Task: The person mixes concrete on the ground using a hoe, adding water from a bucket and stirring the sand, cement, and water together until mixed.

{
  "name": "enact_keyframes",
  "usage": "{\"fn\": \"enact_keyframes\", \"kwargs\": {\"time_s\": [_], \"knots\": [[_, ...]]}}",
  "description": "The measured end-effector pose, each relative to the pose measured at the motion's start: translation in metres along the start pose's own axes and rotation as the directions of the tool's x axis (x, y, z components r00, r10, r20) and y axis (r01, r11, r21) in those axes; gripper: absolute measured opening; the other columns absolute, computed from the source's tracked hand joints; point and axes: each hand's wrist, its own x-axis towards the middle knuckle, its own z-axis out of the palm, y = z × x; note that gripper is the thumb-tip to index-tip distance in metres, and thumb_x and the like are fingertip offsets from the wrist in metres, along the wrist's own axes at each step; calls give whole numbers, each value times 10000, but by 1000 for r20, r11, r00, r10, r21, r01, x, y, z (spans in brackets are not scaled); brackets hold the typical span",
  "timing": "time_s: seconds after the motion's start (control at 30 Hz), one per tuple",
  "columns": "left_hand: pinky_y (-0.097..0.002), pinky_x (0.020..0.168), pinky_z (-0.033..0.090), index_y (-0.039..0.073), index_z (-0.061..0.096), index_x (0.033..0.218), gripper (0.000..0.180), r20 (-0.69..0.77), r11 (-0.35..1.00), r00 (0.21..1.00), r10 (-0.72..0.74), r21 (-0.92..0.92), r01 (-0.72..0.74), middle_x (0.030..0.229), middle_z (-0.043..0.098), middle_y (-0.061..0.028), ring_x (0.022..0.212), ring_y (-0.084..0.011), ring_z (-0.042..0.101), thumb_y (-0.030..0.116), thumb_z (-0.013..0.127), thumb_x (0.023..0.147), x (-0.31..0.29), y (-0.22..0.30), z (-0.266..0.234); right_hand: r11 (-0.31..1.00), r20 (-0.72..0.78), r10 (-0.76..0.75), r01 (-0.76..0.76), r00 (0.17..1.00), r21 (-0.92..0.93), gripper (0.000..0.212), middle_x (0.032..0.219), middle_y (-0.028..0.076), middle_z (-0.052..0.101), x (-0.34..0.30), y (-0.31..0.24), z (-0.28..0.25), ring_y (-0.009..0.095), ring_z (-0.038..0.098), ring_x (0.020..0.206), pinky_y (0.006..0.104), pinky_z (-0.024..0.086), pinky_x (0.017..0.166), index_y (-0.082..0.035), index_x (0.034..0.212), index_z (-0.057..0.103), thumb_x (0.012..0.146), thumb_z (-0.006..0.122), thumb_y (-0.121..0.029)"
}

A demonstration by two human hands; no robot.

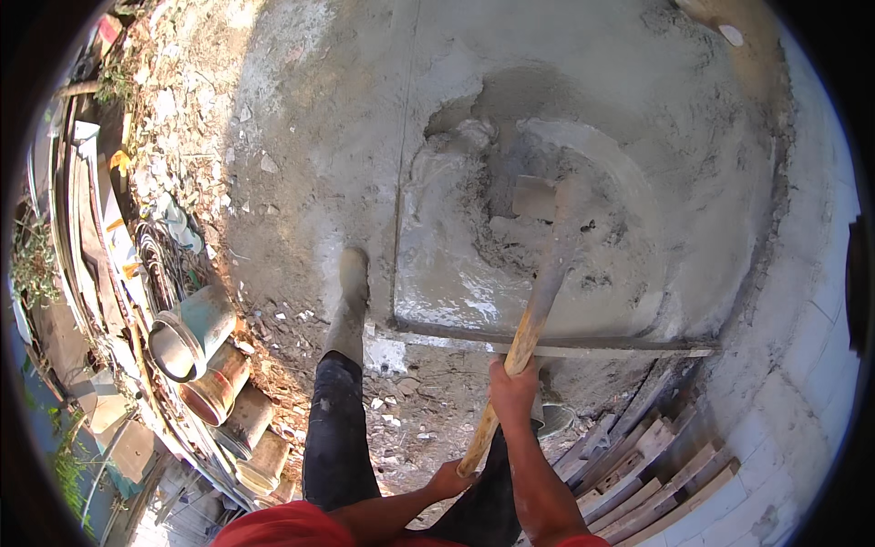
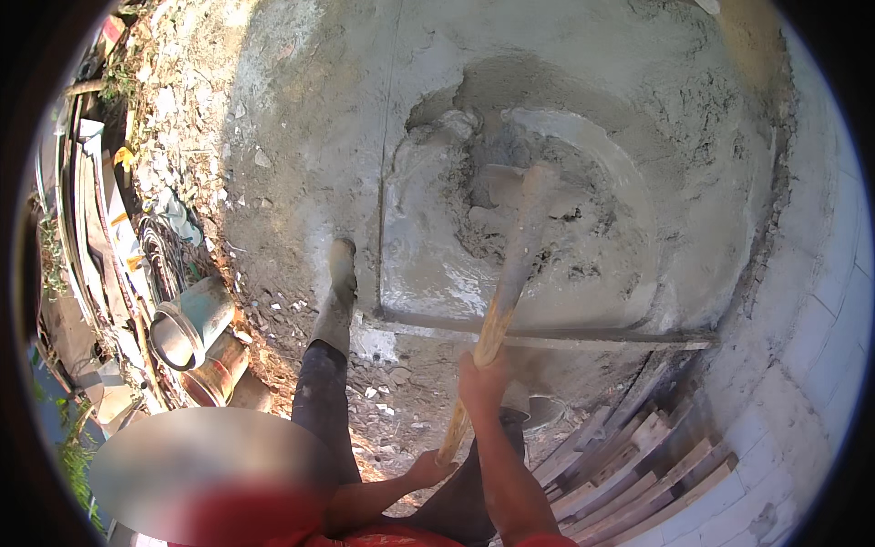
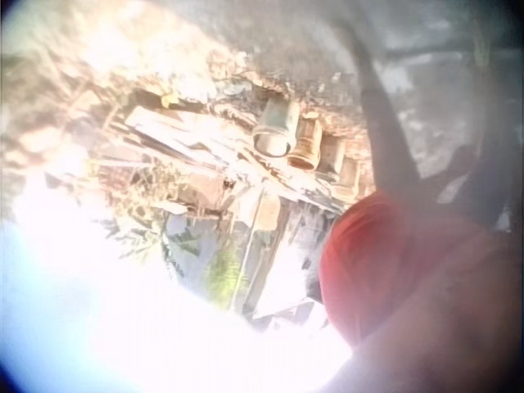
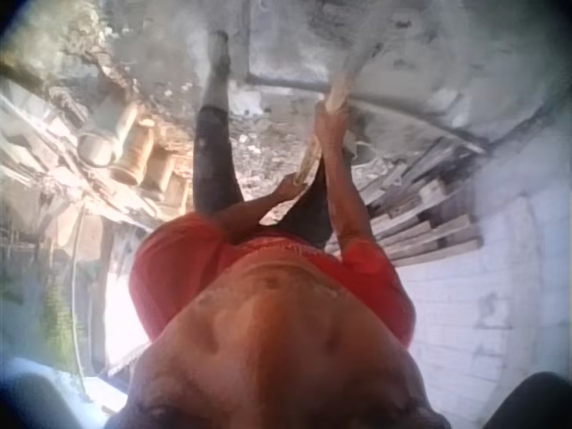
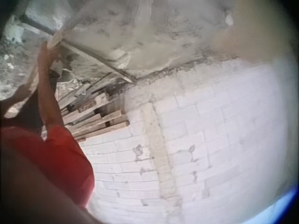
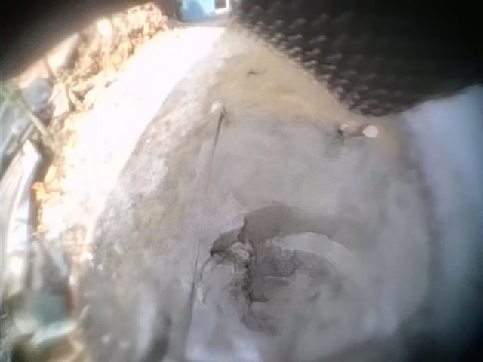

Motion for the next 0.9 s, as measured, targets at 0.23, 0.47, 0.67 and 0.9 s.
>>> {"fn": "enact_keyframes", "kwargs": {"time_s": [0.23,0.47,0.67,0.9], "knots": [[-383,738,531,26,656,1097,300,-358,961,892,276,108,-254,882,709,-188,816,-262,702,188,688,847,180,100,-208,873,42,-308,265,950,409,242,629,40,560,101,-205,104,136,541,455,299,458,449,14,1000,494,894,666,-119],[-409,606,511,-60,624,965,305,-203,953,979,-33,-303,-31,718,661,-175,623,-276,650,188,684,797,134,166,-124,998,269,-8,24,963,-56,252,622,108,586,210,-173,121,225,590,474,383,508,477,56,854,586,848,659,-185],[-430,885,531,49,628,1209,409,-75,984,991,116,-124,-124,1027,704,-214,1017,-408,667,229,692,847,42,90,-47,995,-4,44,-44,999,85,408,728,96,582,31,-136,2,158,550,457,324,439,425,35,1200,483,861,663,-105],[-408,729,530,40,647,1092,329,-265,924,887,378,173,-342,874,698,-203,833,-372,688,210,712,819,156,112,-255,874,-38,-215,210,976,439,348,702,74,581,80,-237,99,149,562,477,300,453,447,39,1133,481,892,676,-119]]}}
